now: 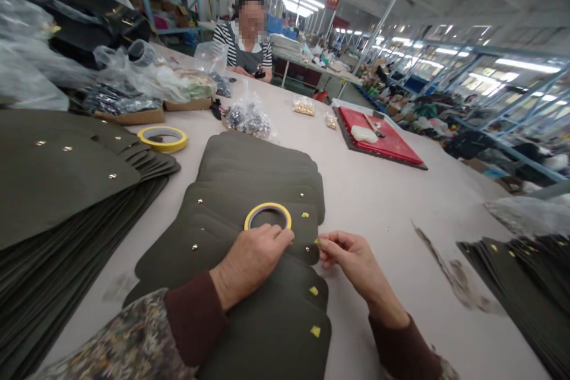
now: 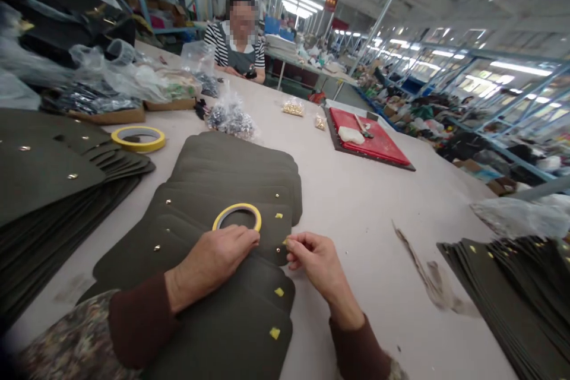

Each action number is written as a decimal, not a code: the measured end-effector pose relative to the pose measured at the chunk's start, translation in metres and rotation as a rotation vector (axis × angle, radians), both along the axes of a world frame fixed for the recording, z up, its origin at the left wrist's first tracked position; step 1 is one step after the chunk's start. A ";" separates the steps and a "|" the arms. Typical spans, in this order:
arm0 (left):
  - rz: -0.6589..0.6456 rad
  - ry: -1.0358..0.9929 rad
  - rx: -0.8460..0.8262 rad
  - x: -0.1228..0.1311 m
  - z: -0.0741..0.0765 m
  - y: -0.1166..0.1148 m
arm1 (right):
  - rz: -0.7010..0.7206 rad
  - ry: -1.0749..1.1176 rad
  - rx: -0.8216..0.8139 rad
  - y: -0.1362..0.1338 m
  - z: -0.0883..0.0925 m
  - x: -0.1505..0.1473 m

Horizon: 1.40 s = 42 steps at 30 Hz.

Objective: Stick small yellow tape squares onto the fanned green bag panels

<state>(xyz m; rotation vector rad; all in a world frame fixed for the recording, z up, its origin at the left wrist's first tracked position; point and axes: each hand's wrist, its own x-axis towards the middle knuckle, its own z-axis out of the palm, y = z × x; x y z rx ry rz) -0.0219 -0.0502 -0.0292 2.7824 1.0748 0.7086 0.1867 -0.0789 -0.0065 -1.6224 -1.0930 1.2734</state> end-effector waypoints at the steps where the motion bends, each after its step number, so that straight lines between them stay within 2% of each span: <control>1: 0.008 0.055 0.003 0.000 -0.002 0.001 | 0.012 -0.010 -0.025 -0.003 -0.002 0.005; 4: 0.008 0.135 -0.003 0.002 -0.004 0.002 | 0.033 -0.029 -0.069 -0.012 -0.012 0.010; 9: 0.001 0.139 -0.033 0.003 -0.002 0.002 | 0.033 -0.157 -0.056 -0.011 -0.024 0.002; 22: -0.012 0.171 -0.044 0.002 -0.006 0.005 | 0.226 -0.689 0.168 -0.004 -0.021 -0.009; 26: -0.019 0.161 -0.042 0.003 -0.002 0.005 | 0.116 -0.593 0.146 -0.009 -0.021 -0.001; 29: -0.040 0.120 -0.051 0.003 0.000 0.006 | 0.121 -0.497 0.175 -0.016 -0.022 0.001; 33: -0.063 0.054 -0.059 0.001 -0.001 0.008 | 0.161 -0.717 0.306 -0.018 -0.026 -0.008; 36: -0.078 0.038 -0.054 -0.002 -0.001 0.009 | 0.168 -0.821 0.334 -0.013 -0.028 -0.012; 39: -0.075 0.029 -0.035 -0.005 0.002 0.010 | 0.246 -0.827 0.328 -0.008 -0.025 -0.011; 42: -0.082 0.011 -0.012 -0.007 0.004 0.010 | 0.390 -0.734 0.278 -0.007 -0.014 -0.005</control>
